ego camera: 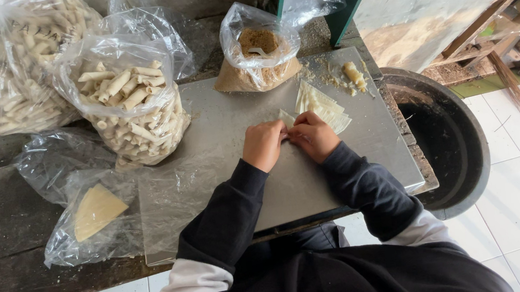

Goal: The person repeatedly scoops a brown filling onto triangular wrappers, folds them into rolls, and places the finished rolls into a plastic bag. The process is continuous and repetitive throughout the clip.

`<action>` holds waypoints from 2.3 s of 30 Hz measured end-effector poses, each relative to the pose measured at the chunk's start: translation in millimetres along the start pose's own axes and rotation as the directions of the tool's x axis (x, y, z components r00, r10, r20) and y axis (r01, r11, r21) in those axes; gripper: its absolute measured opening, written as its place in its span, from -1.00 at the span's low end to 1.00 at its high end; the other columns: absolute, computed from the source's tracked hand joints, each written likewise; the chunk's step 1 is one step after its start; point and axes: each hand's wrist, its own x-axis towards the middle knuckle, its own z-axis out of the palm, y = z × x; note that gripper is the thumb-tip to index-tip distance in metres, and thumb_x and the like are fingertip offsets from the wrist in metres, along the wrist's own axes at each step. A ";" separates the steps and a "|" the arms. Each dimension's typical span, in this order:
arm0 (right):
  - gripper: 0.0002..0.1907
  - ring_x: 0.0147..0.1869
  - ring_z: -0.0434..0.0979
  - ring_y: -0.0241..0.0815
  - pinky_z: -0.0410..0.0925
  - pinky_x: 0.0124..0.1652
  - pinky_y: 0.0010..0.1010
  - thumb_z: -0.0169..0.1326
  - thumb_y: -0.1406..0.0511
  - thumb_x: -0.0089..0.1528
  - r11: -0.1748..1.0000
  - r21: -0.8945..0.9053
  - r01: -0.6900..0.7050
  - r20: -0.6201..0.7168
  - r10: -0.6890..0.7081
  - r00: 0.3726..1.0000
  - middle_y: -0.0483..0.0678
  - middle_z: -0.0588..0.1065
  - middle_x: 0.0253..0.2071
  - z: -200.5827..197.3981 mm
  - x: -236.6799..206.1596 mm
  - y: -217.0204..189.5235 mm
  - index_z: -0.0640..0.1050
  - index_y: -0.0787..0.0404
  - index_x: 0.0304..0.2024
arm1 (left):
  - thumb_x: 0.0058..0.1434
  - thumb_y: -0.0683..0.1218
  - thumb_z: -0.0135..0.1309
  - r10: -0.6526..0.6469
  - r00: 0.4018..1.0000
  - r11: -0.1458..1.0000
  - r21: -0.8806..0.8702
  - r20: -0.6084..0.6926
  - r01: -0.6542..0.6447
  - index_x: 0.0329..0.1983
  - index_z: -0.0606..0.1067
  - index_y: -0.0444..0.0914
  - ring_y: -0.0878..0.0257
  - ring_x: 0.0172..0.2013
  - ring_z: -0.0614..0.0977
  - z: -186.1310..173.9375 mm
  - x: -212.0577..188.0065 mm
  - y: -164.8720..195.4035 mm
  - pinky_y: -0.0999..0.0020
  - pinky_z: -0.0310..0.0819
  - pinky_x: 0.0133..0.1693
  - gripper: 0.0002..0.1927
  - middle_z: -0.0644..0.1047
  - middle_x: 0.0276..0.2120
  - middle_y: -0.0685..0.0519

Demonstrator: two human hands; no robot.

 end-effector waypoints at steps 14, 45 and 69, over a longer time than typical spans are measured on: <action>-0.85 -0.24 0.57 0.08 0.43 -0.22 -0.21 0.23 0.35 0.13 0.990 -0.137 -0.023 -0.076 0.012 0.997 0.04 0.51 -0.28 15.7 7.1 6.0 0.65 0.17 -0.23 | 0.18 -0.16 0.18 -0.059 0.998 0.988 0.140 -0.038 0.064 -0.39 0.51 -0.20 -0.02 -0.32 0.63 8.1 -2.9 -3.7 0.02 0.34 -0.25 -0.92 0.60 -0.47 -0.01; -0.85 -0.23 0.59 0.07 0.42 -0.19 -0.22 0.28 0.25 0.14 0.966 -0.160 -0.202 0.013 0.207 0.978 0.04 0.55 -0.34 6.5 58.2 22.1 0.63 0.20 -0.33 | 0.14 -0.02 0.26 -0.223 0.967 0.957 0.163 -0.120 0.241 -0.41 0.62 -0.15 0.05 -0.28 0.63 15.3 22.3 -28.1 0.09 0.35 -0.21 -0.87 0.62 -0.42 0.07; -0.89 0.07 0.42 0.00 0.24 0.09 -0.09 0.34 0.16 0.06 0.935 -0.250 -0.251 -0.144 0.220 0.965 -0.06 0.43 -0.19 10.4 64.4 28.5 0.69 -0.06 -0.38 | 0.15 0.10 0.28 -0.540 0.835 0.827 0.118 -0.104 0.550 -0.34 0.65 -0.04 0.12 -0.20 0.64 11.1 36.0 -19.3 0.05 0.25 -0.10 -0.84 0.63 -0.32 0.13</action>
